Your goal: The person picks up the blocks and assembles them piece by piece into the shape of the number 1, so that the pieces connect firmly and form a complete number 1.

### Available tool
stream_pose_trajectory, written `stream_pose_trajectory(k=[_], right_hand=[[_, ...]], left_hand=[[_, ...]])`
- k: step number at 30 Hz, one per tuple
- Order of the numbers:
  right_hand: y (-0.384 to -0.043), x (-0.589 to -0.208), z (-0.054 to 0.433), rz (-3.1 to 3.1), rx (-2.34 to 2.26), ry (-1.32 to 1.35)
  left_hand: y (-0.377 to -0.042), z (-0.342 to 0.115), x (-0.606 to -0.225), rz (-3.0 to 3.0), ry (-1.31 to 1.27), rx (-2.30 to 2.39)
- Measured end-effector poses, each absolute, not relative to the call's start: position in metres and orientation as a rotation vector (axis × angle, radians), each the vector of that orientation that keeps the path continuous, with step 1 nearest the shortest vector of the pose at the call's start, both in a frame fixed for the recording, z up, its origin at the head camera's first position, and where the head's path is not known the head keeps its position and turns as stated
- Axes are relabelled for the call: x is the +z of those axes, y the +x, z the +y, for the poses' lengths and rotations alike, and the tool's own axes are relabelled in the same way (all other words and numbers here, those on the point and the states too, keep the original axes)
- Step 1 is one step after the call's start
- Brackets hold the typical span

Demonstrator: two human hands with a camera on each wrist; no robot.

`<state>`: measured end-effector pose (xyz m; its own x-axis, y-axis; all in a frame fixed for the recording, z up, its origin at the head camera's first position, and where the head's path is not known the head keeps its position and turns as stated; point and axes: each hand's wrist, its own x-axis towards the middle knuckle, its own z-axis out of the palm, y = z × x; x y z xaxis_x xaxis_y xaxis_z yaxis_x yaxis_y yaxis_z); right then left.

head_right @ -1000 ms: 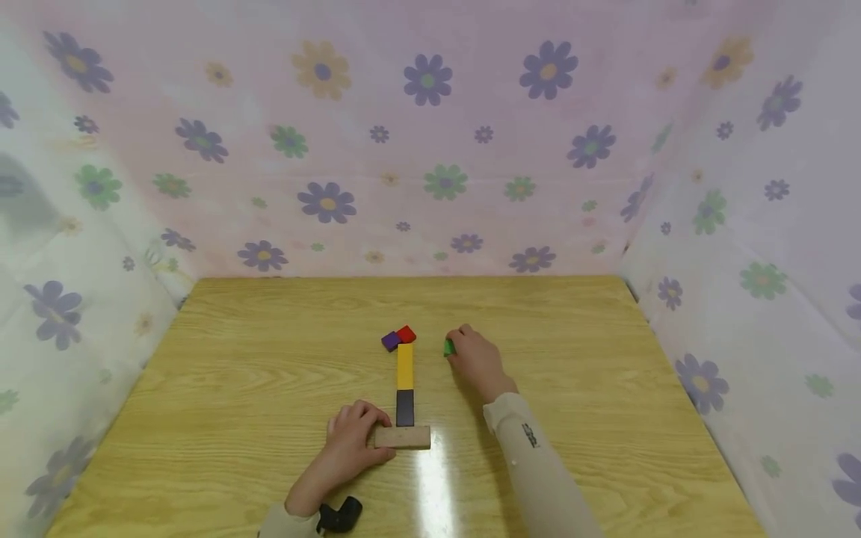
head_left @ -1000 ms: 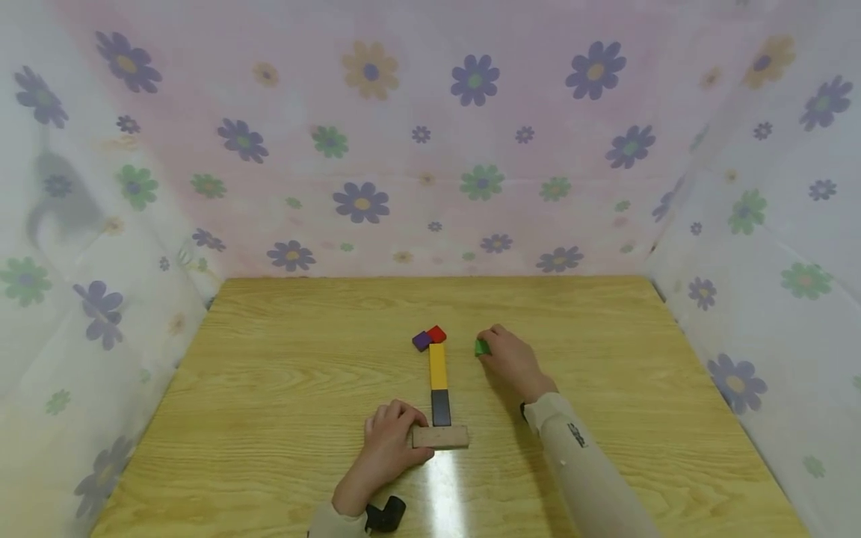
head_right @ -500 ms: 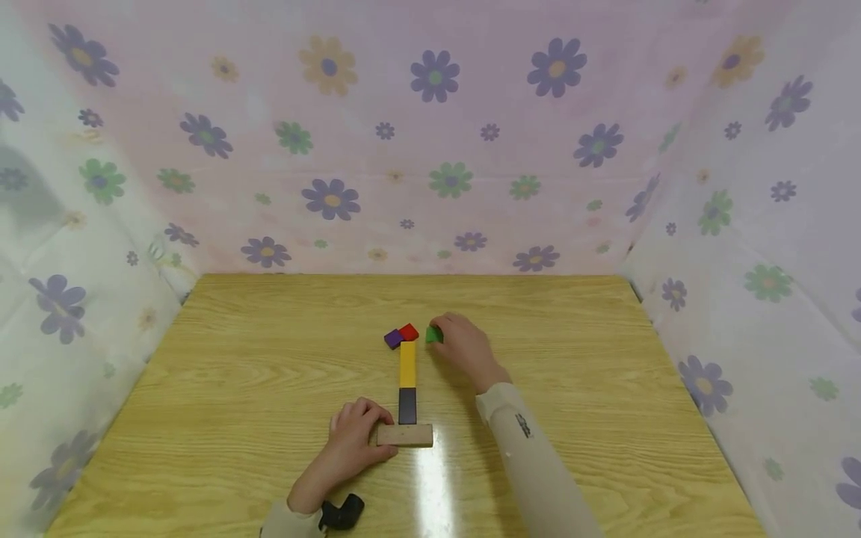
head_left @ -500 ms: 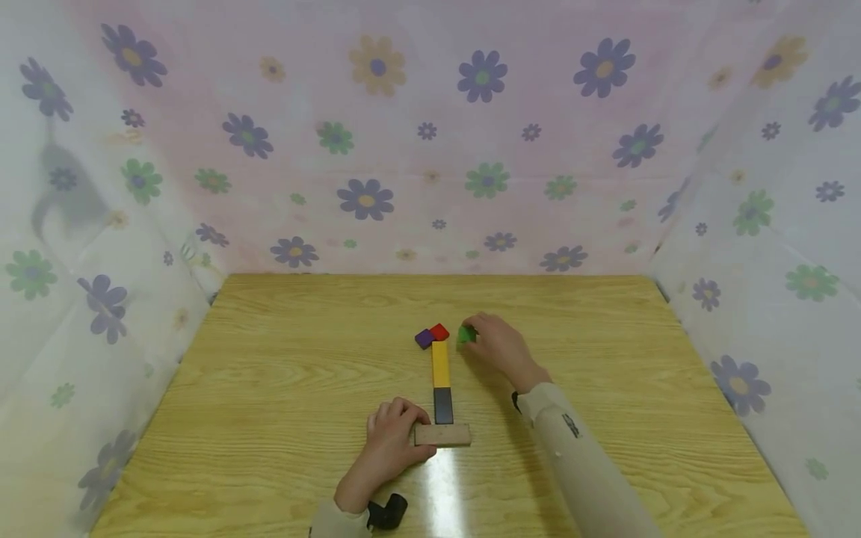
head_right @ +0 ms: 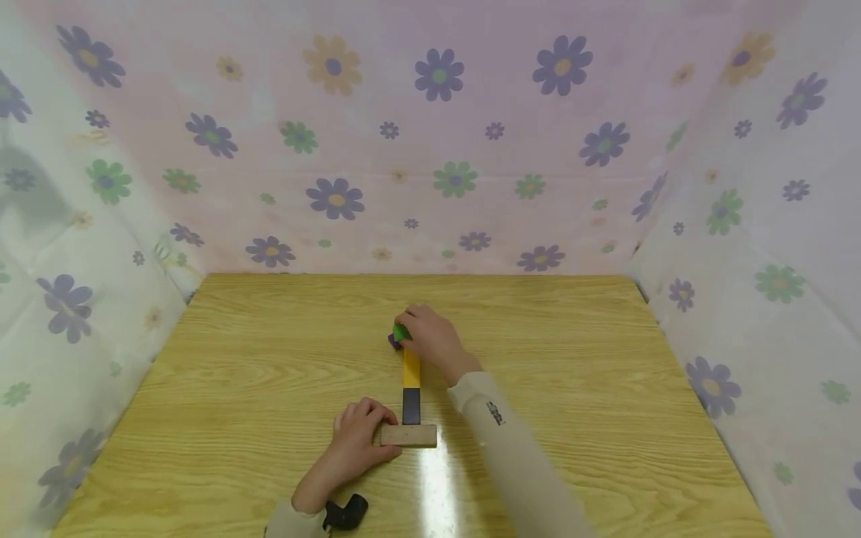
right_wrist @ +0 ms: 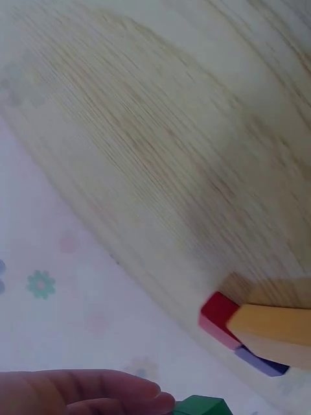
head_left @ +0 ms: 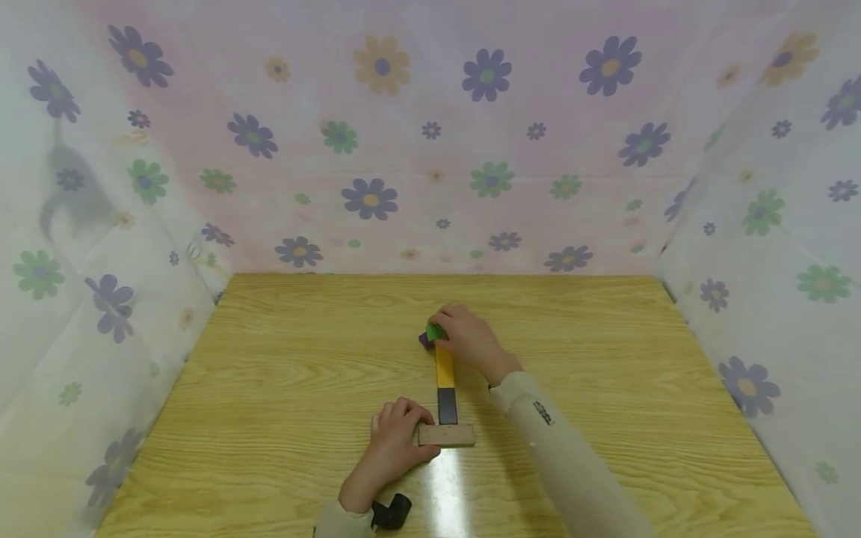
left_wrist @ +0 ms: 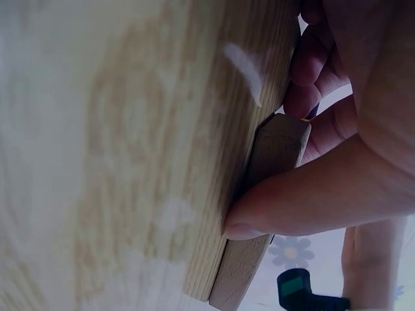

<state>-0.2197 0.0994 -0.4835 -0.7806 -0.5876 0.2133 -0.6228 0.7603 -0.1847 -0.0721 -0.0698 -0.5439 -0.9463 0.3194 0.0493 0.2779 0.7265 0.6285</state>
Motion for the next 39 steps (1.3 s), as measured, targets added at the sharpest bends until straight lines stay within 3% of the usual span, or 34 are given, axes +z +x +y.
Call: stream_pose_trajectory(k=[19,39], right_hand=[[-0.216,-0.483,0.061,-2.758,-0.014,1.299],[-0.22,-0.5,0.055,-2.723,-0.105,1.286]], left_hand=[[-0.073,-0.072,-0.545,2.849,0.517,1.045],[-0.073,-0.071,-0.546,2.849,0.502,1.031]])
